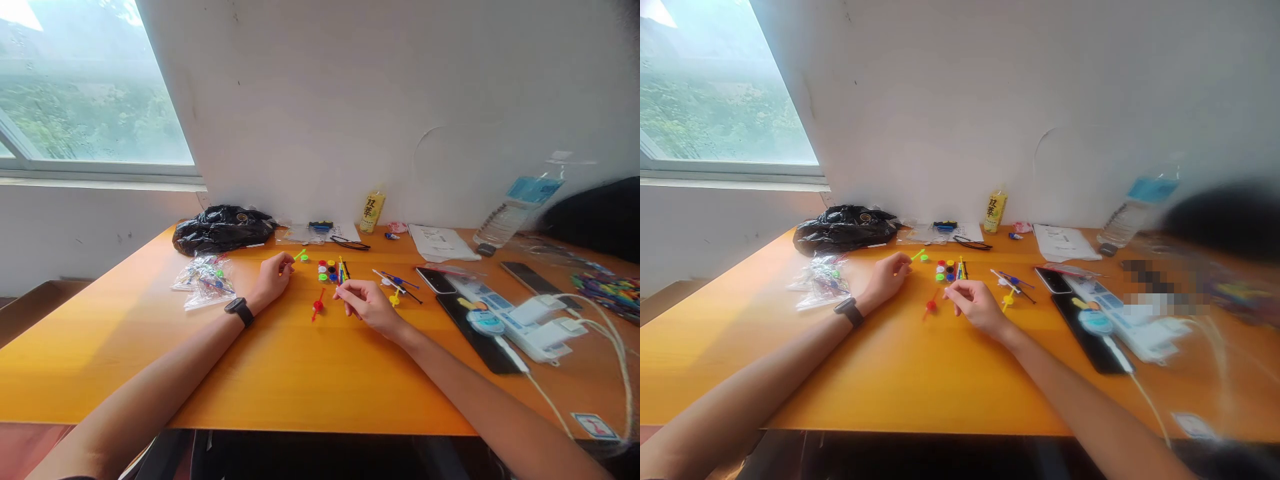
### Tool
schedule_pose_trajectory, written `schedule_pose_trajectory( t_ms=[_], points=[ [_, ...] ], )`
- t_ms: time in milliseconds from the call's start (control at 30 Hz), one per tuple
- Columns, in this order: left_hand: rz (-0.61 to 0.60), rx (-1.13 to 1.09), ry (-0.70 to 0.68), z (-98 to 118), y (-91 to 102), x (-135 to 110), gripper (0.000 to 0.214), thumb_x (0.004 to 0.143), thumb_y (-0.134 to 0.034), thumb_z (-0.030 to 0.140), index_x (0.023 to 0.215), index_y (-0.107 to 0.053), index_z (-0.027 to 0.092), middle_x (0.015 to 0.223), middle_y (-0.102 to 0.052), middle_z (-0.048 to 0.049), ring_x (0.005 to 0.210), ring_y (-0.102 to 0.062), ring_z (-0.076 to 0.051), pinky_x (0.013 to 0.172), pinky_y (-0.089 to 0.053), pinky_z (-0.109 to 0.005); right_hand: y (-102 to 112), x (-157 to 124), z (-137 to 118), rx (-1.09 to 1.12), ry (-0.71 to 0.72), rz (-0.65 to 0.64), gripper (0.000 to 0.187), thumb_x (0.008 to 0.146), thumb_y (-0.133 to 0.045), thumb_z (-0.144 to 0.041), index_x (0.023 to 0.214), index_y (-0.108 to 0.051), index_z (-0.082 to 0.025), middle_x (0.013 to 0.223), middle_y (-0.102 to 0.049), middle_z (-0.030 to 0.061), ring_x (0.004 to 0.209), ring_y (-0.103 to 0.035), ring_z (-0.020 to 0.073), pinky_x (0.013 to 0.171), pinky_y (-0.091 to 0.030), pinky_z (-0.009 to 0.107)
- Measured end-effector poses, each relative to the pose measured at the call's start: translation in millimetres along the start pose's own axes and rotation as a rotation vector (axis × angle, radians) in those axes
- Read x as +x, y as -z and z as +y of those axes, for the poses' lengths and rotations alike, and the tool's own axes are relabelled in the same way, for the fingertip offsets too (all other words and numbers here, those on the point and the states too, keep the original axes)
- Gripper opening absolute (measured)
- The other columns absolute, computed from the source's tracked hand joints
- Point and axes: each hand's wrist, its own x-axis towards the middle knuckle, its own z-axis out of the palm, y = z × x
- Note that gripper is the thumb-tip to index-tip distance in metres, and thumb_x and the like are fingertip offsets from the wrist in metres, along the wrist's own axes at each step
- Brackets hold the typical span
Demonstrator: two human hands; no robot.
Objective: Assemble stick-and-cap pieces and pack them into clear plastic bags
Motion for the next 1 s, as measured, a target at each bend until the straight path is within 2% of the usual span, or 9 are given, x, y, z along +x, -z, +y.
schedule_pose_trajectory(
  t_ms=[100,300,700,1000],
  points=[
    [0.006,0.043,-0.010,-2.4,-0.7,1.0,0.023,0.092,-0.056,0.014,0.100,-0.077,0.016,0.101,-0.081,-0.0083,0.090,-0.076,-0.022,0.087,-0.060,-0.033,-0.8,-0.1,-0.4,-0.009,-0.002,-0.006,0.040,0.097,-0.065,-0.055,0.087,-0.073,-0.017,0.058,-0.059,-0.0007,0.050,-0.048,0.0115,0.049,-0.035,0.025],
    [-0.017,0.094,-0.038,-7.3,-4.2,1.8,0.032,0.093,-0.052,0.012,0.107,-0.081,0.016,0.111,-0.081,-0.0111,0.100,-0.076,-0.025,0.096,-0.059,-0.036,-2.0,-0.3,1.3,-0.012,0.001,-0.023,0.041,0.097,-0.065,-0.055,0.087,-0.073,-0.017,0.058,-0.059,-0.0010,0.051,-0.049,0.0116,0.050,-0.036,0.024],
    [-0.074,0.132,-0.089,-7.0,-3.7,2.1,0.035,0.091,-0.050,0.010,0.104,-0.082,0.017,0.105,-0.081,-0.0100,0.092,-0.075,-0.023,0.092,-0.059,-0.034,-2.0,0.2,4.7,-0.027,0.006,-0.033,0.041,0.097,-0.065,-0.056,0.087,-0.073,-0.017,0.058,-0.059,-0.0008,0.051,-0.050,0.0121,0.051,-0.037,0.024],
    [-0.042,0.197,-0.046,-7.1,-2.7,1.5,0.035,0.084,-0.050,0.005,0.096,-0.081,0.017,0.101,-0.081,-0.0107,0.091,-0.074,-0.026,0.089,-0.058,-0.035,-2.6,-1.2,2.0,-0.030,0.010,-0.032,0.039,0.098,-0.064,-0.054,0.086,-0.072,-0.018,0.060,-0.059,-0.0010,0.055,-0.052,0.0131,0.053,-0.036,0.025]
  ],
)
